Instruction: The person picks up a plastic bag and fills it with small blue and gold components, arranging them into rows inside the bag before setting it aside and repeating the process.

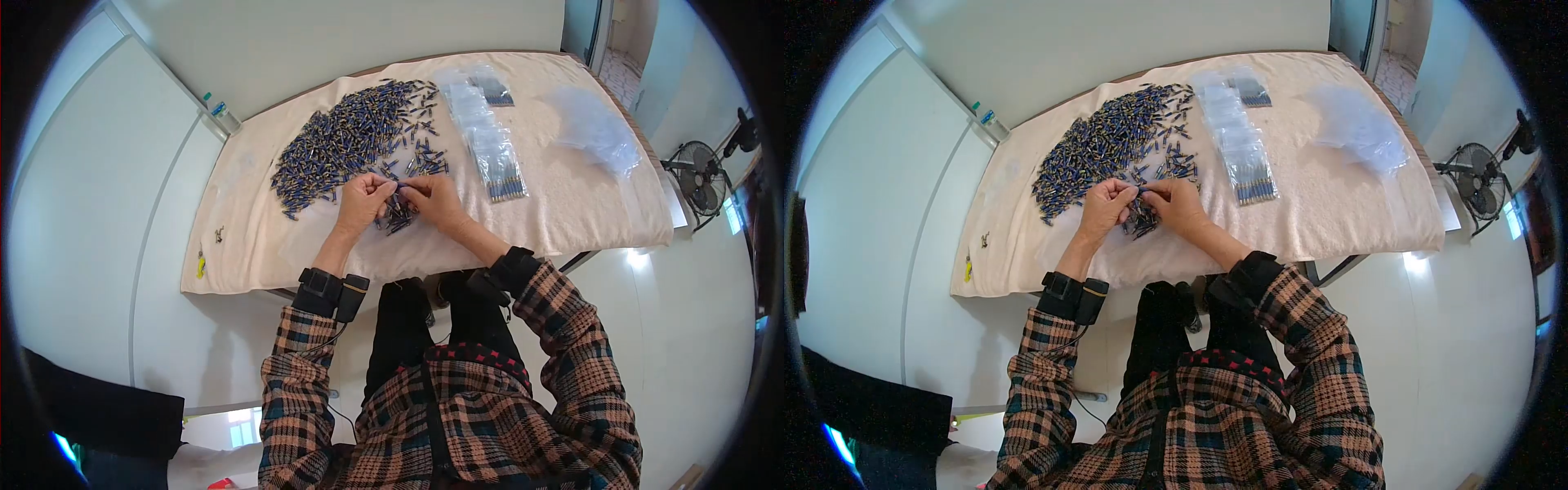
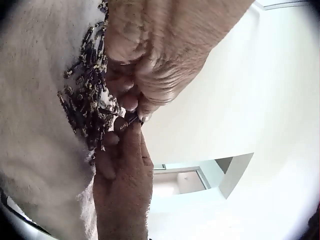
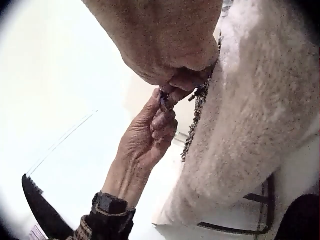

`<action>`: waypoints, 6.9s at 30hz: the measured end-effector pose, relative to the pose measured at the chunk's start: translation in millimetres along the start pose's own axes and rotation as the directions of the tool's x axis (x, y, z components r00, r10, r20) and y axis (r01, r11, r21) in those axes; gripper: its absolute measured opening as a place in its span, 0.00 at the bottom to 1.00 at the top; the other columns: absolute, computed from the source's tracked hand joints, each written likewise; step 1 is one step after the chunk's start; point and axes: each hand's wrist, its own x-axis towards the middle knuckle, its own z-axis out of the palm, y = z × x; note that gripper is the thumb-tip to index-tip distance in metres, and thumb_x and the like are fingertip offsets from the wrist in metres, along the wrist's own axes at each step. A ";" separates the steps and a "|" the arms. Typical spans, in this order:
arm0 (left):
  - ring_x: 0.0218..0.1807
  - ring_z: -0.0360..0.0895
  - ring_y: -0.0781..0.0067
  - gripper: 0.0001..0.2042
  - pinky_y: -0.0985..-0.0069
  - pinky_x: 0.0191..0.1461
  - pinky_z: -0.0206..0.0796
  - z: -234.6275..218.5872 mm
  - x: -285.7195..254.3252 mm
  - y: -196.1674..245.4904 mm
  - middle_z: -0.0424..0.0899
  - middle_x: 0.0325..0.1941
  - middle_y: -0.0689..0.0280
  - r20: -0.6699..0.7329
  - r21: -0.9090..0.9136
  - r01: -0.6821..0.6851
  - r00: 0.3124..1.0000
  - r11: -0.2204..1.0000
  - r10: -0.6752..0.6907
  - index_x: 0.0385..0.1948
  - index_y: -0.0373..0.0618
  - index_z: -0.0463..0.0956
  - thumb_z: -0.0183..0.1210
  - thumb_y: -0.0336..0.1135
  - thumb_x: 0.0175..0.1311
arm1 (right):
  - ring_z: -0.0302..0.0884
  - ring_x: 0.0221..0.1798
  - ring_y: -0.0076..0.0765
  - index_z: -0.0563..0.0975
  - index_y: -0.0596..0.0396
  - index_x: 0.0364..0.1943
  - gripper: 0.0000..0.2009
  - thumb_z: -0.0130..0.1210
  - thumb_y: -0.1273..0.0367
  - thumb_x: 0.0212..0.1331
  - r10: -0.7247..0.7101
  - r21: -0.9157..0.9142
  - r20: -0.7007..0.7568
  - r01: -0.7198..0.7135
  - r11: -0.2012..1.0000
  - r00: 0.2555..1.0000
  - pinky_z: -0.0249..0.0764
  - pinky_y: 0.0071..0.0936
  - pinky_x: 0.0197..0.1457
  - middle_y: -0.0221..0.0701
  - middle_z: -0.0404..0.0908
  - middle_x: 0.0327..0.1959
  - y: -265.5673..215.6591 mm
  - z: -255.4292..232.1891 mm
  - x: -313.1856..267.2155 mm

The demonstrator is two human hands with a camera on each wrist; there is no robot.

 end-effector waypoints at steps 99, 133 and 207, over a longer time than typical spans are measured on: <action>0.40 0.72 0.54 0.05 0.63 0.42 0.65 -126.5 -49.7 -4.0 0.73 0.33 0.59 0.103 0.926 -0.153 0.982 0.344 0.159 0.31 0.45 0.72 0.53 0.24 0.53 | 0.78 0.25 0.22 0.80 0.66 0.30 0.04 0.59 0.76 0.54 0.255 0.317 0.171 -0.298 0.901 0.952 0.79 0.19 0.29 0.33 0.81 0.24 -35.2 65.4 -35.6; 0.34 0.75 0.53 0.04 0.67 0.39 0.66 -101.9 -76.0 -19.3 0.76 0.28 0.55 0.154 0.755 -0.341 0.923 0.560 0.353 0.27 0.37 0.73 0.54 0.22 0.49 | 0.80 0.25 0.30 0.83 0.54 0.30 0.06 0.63 0.70 0.47 -0.058 -0.415 0.216 0.145 0.898 0.975 0.74 0.24 0.31 0.37 0.83 0.24 -4.2 118.2 20.0; 0.32 0.79 0.67 0.21 0.73 0.37 0.70 16.1 -0.1 -30.0 0.82 0.31 0.60 -0.122 0.542 -0.135 0.964 0.830 0.236 0.35 0.37 0.75 0.69 0.39 0.40 | 0.77 0.31 0.21 0.77 0.65 0.43 0.11 0.56 0.75 0.55 0.130 0.308 0.046 -0.138 0.941 0.990 0.76 0.19 0.31 0.31 0.82 0.33 9.1 -10.8 9.9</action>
